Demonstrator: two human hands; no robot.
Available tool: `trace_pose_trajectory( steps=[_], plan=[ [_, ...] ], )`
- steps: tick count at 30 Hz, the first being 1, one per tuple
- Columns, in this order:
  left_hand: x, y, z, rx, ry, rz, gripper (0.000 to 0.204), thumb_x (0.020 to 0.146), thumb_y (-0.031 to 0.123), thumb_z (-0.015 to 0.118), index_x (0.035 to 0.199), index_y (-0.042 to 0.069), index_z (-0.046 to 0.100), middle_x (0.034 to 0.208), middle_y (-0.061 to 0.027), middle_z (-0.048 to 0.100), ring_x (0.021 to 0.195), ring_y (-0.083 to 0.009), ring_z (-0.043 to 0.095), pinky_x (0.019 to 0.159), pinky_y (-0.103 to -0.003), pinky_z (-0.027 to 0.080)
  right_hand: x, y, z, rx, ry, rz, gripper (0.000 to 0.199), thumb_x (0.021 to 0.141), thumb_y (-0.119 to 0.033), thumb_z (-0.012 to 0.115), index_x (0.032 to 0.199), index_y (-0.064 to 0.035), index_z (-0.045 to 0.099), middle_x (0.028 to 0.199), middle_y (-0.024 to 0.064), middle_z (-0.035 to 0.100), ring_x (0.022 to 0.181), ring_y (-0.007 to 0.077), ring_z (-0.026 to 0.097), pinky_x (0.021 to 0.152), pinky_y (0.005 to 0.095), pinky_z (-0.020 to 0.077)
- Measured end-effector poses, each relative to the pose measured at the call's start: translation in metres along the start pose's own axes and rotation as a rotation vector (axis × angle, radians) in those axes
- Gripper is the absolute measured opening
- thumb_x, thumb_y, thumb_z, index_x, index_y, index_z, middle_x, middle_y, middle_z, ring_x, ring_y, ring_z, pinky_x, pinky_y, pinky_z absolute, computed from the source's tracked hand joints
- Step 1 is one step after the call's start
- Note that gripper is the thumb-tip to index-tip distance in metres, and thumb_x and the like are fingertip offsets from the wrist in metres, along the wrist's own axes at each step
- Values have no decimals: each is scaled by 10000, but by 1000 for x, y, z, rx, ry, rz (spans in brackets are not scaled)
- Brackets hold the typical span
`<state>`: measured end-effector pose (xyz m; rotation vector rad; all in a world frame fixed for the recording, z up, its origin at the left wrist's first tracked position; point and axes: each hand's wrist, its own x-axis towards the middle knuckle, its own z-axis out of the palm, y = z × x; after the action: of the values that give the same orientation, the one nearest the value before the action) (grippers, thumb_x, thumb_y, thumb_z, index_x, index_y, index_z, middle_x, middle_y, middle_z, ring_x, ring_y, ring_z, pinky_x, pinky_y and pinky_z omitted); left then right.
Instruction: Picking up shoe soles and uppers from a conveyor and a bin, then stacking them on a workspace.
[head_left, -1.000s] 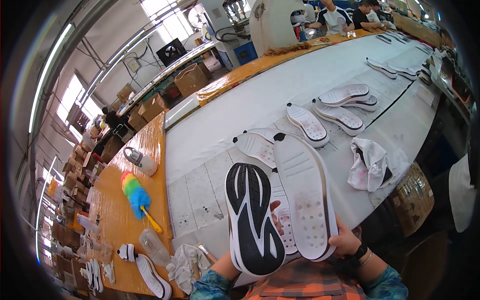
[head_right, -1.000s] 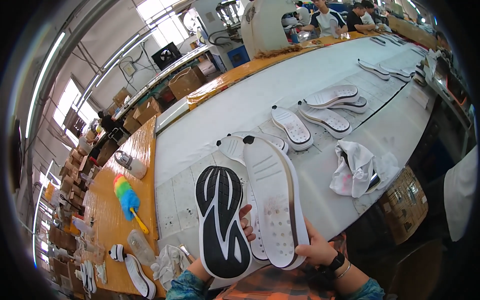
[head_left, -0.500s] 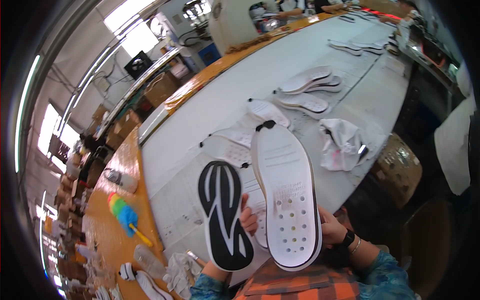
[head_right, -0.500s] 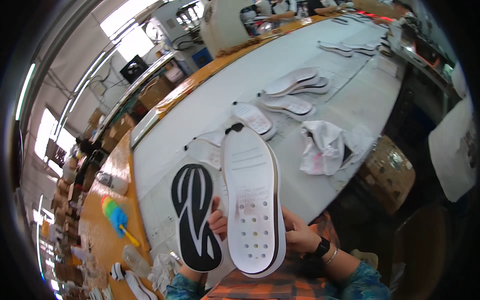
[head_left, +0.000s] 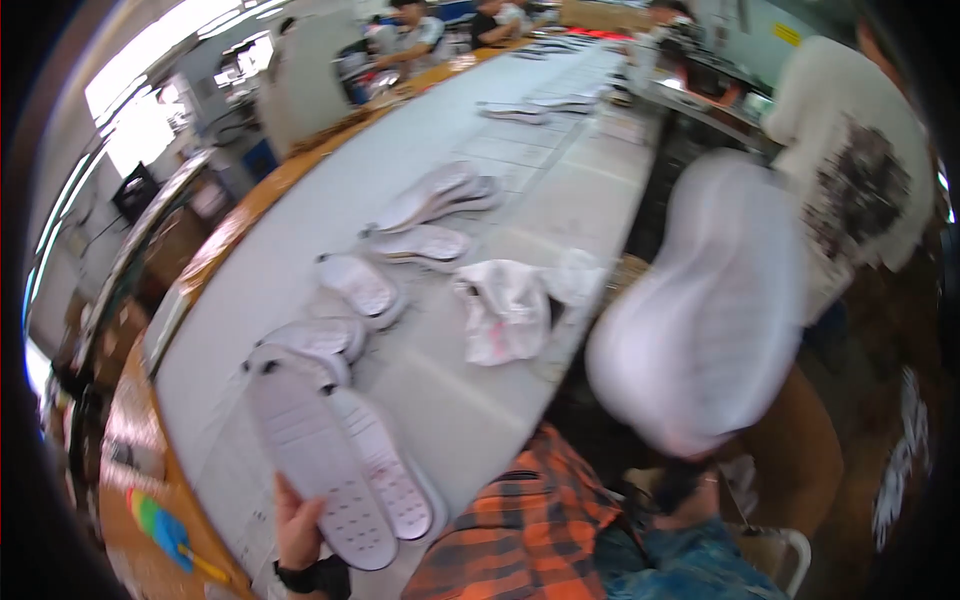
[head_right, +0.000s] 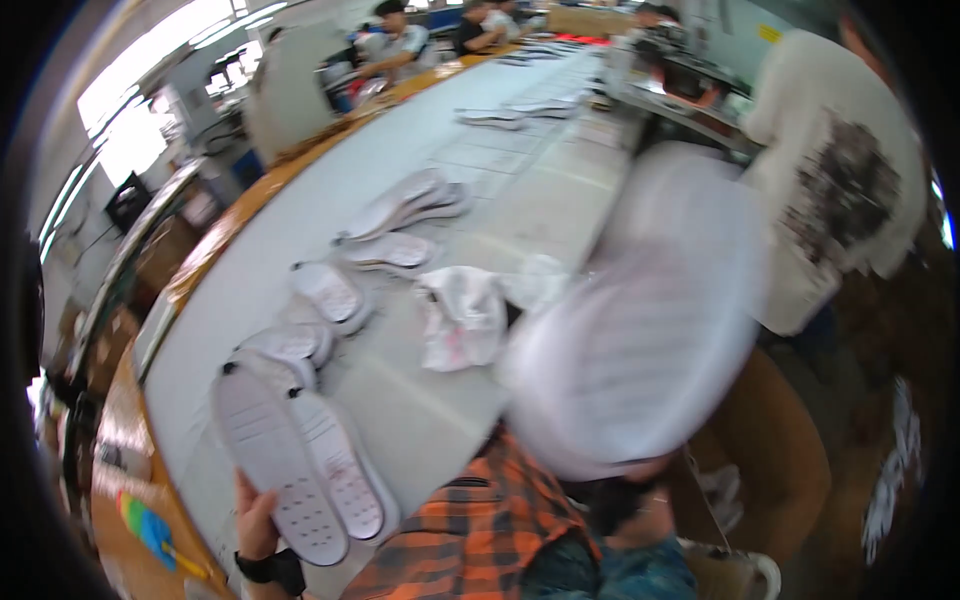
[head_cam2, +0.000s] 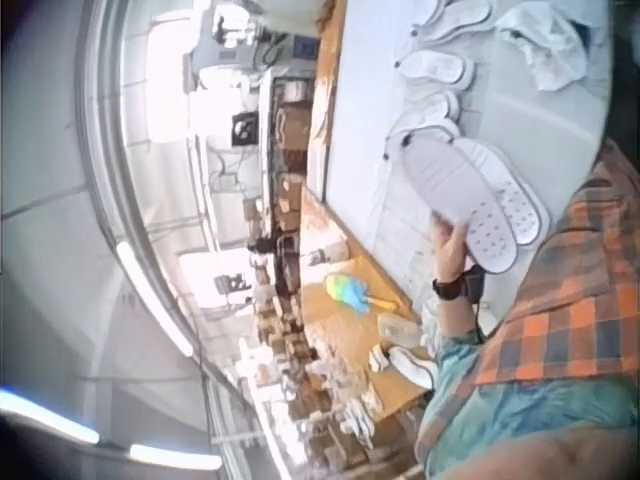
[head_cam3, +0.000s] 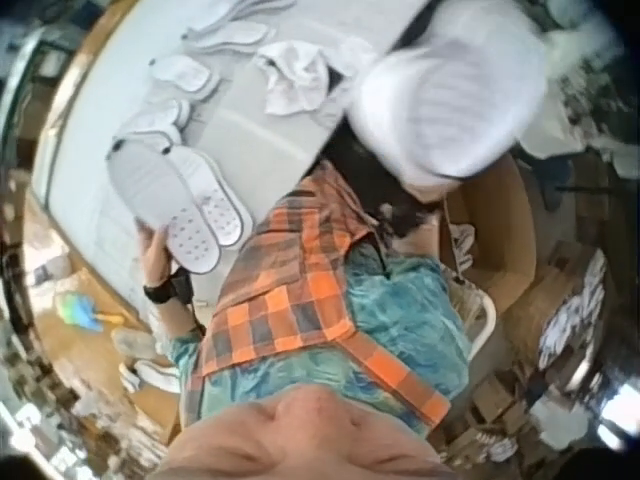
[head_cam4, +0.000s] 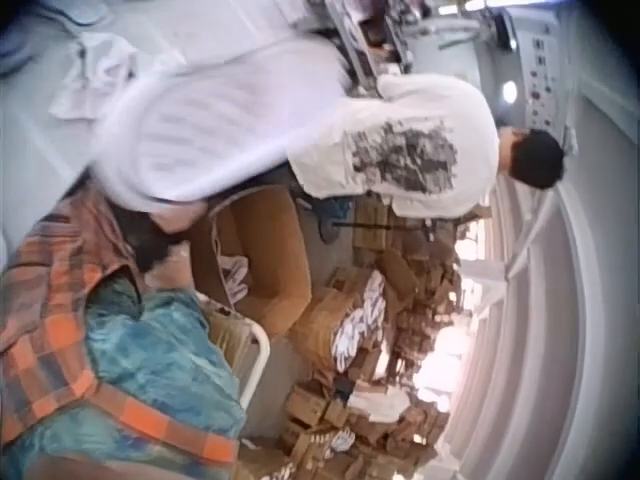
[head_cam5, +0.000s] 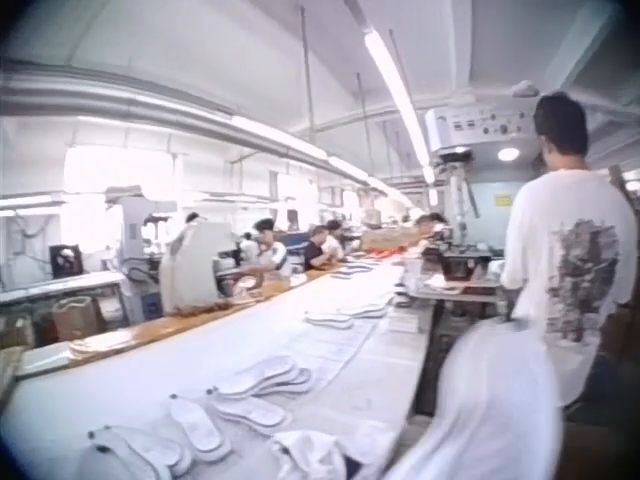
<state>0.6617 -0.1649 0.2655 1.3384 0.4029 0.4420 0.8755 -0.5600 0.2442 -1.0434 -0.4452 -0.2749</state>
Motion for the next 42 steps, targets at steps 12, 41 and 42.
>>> trace_pose_trajectory(
  steps=[12,41,42],
  plan=[
    [1,-2,22,239,-617,-407,665,752,100,654,1301,32,285,1209,-75,422,1120,-147,384,938,-280,316,10,50,135,196,-907,431,304,772,-143,619,1027,-12,519,1016,57,527,911,139,513,768,268,431],
    [21,-4,45,198,-431,-319,484,782,15,562,1233,33,391,1126,-53,499,1026,-128,467,878,-273,376,-24,109,141,934,-618,1184,284,894,-212,459,1088,-8,495,1045,57,536,973,132,491,839,256,378],
    [25,-3,48,198,-431,-317,484,782,15,562,1233,33,391,1126,-53,499,1026,-128,467,878,-273,376,-29,111,138,934,-620,1183,284,894,-212,459,1088,-8,495,1045,57,536,973,132,491,839,256,378]
  ],
)
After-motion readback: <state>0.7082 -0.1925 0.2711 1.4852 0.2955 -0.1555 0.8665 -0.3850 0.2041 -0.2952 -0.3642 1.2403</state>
